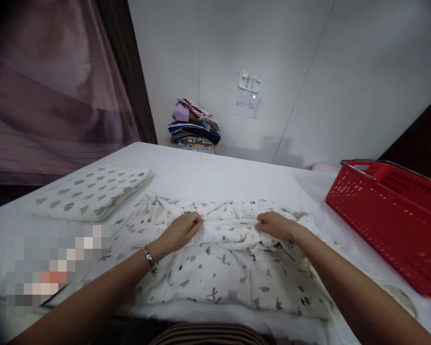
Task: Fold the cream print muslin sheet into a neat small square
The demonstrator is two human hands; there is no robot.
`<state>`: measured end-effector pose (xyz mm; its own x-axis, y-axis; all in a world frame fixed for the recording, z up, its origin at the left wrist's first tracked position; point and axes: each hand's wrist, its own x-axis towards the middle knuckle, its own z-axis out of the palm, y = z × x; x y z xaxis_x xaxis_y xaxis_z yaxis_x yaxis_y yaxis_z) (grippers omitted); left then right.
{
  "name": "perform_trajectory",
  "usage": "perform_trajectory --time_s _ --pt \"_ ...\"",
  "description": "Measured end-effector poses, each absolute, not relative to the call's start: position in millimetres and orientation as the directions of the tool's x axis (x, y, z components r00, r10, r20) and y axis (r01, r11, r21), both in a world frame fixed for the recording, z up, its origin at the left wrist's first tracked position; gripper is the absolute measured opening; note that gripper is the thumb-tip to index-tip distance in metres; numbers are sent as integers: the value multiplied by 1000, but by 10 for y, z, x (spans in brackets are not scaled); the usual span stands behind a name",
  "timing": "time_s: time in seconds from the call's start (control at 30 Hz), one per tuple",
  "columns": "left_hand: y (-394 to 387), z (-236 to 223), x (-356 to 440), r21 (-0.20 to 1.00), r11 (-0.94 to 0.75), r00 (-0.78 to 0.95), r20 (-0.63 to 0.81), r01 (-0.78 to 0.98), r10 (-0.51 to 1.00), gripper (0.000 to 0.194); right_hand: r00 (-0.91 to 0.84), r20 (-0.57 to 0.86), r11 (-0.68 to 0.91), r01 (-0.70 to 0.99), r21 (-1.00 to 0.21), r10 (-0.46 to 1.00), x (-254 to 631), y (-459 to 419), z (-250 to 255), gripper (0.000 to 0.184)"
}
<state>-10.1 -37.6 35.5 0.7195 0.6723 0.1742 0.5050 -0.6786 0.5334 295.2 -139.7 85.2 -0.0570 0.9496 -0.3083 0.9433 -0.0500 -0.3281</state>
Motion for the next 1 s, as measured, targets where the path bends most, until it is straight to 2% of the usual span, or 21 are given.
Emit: perform_trajectory --time_s 0.17,0.47,0.83,1.0 --pt "-354 286 -71 489 -717 714 239 497 658 11 -39 -329 -69 948 -310 943 2940 -1401 872 22" --pt "-371 253 -54 422 -740 729 227 523 645 14 -47 -325 -60 948 -312 945 2926 -1433 903 21" --pt "-353 264 -118 464 -726 742 194 507 641 11 -56 -276 -27 958 -286 960 2919 -1526 957 21" --pt "-336 237 -181 514 -688 733 157 512 662 23 -64 -278 -17 960 -281 958 2918 -1550 967 21"
